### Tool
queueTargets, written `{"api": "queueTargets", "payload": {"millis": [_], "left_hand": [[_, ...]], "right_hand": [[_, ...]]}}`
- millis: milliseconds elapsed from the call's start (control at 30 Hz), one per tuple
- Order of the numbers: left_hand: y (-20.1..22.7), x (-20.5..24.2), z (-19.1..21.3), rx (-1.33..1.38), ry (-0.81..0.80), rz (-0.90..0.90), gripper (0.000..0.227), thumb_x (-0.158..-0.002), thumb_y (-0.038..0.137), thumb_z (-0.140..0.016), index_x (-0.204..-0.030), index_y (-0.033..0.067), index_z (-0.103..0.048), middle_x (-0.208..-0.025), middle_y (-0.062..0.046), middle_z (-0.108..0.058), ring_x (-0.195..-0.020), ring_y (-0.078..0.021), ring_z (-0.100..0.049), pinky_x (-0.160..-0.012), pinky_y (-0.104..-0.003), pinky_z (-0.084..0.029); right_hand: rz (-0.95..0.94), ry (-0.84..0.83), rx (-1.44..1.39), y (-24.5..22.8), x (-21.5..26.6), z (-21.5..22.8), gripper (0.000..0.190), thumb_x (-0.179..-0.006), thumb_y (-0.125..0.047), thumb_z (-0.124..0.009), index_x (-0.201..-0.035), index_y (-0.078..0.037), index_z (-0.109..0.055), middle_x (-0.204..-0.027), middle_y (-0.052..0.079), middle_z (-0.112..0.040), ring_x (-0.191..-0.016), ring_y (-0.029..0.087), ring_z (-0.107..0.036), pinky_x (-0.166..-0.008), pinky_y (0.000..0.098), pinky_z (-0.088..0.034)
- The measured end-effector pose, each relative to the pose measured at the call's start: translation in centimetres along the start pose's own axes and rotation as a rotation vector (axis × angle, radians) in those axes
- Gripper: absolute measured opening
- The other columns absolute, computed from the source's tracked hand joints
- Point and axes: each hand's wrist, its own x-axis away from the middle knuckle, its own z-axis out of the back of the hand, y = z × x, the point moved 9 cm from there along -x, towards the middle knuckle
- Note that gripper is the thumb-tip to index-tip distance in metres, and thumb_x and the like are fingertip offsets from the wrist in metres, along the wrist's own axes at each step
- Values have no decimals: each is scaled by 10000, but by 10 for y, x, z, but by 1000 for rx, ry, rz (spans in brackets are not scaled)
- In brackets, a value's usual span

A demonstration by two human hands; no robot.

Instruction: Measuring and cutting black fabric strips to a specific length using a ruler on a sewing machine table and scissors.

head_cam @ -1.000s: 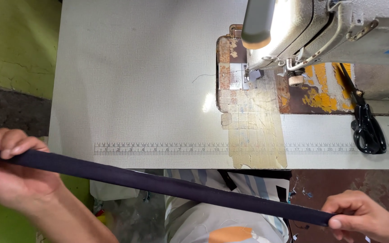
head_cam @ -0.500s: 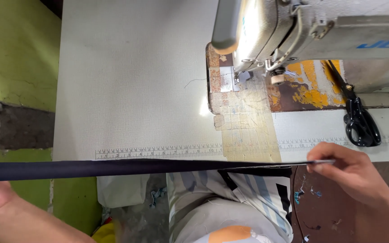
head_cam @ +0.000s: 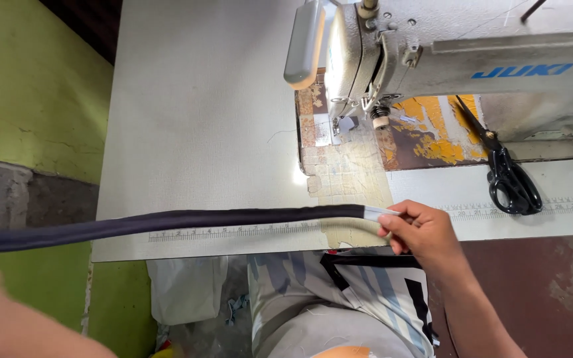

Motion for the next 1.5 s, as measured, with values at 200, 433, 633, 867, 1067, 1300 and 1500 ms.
{"api": "queueTargets", "payload": {"millis": [200, 433, 633, 867, 1067, 1300, 1500], "left_hand": [[118, 43, -274, 298, -453, 160, 152, -919, 122, -561, -977, 36, -672, -824, -95, -548, -751, -182, -526, -669, -352, -455], [137, 93, -397, 595, -770, 211, 156, -1010, 11, -576, -1138, 52, -656, -890, -116, -662, -802, -190, -629, -738, -361, -539], [130, 107, -413, 567, -825, 275, 151, -995, 62, -654, -1146, 61, -642, -885, -104, -681, -830, -196, -657, -801, -393, -564], [126, 110, -416, 490, -807, 225, 174, -976, 43, -672, -1147, 41, -639, -852, -121, -660, -799, -237, -667, -777, -403, -572], [136, 109, -413, 436, -788, 159, 204, -967, 26, -678, -1160, 47, -617, -842, -106, -640, -791, -243, -673, -763, -407, -574], [133, 103, -399, 226, -804, 156, 253, -972, 165, -704, -1192, 98, -598, -805, -72, -668, -742, -229, -692, -734, -378, -572], [70, 114, -339, 149, -1277, 513, 485, -957, 578, -523, -718, 156, -541, -660, 51, -471, -579, -89, -405, -585, -281, -326]], "right_hand": [[38, 26, 5, 1, -4, -15, 143, -903, -54, -748, -919, 87, -732, -660, 202, -722, -406, 179, -599, -418, 276, -460], [30, -116, -143, 8, 1, -23, 209, -955, -92, -674, -966, 101, -753, -759, 211, -765, -424, 185, -616, -432, 286, -460], [70, -171, -170, -10, 11, -31, 257, -978, -114, -637, -1009, 109, -760, -654, 192, -722, -440, 195, -628, -443, 289, -462], [104, -178, -123, -24, 16, -37, 252, -975, -105, -624, -1022, 91, -776, -666, 183, -748, -495, 203, -676, -486, 305, -497], [113, -181, -76, -11, 14, -31, 289, -991, -141, -615, -1036, 89, -785, -537, 189, -687, -482, 224, -665, -520, 310, -528], [148, -16, 19, -34, 28, -23, 138, -896, -50, -738, -954, 59, -802, -658, 178, -780, -456, 183, -676, -491, 261, -492], [39, 98, 78, -36, 27, 51, 110, -890, 0, -727, -954, 79, -769, -770, 195, -788, -498, 176, -647, -461, 259, -559]]}}
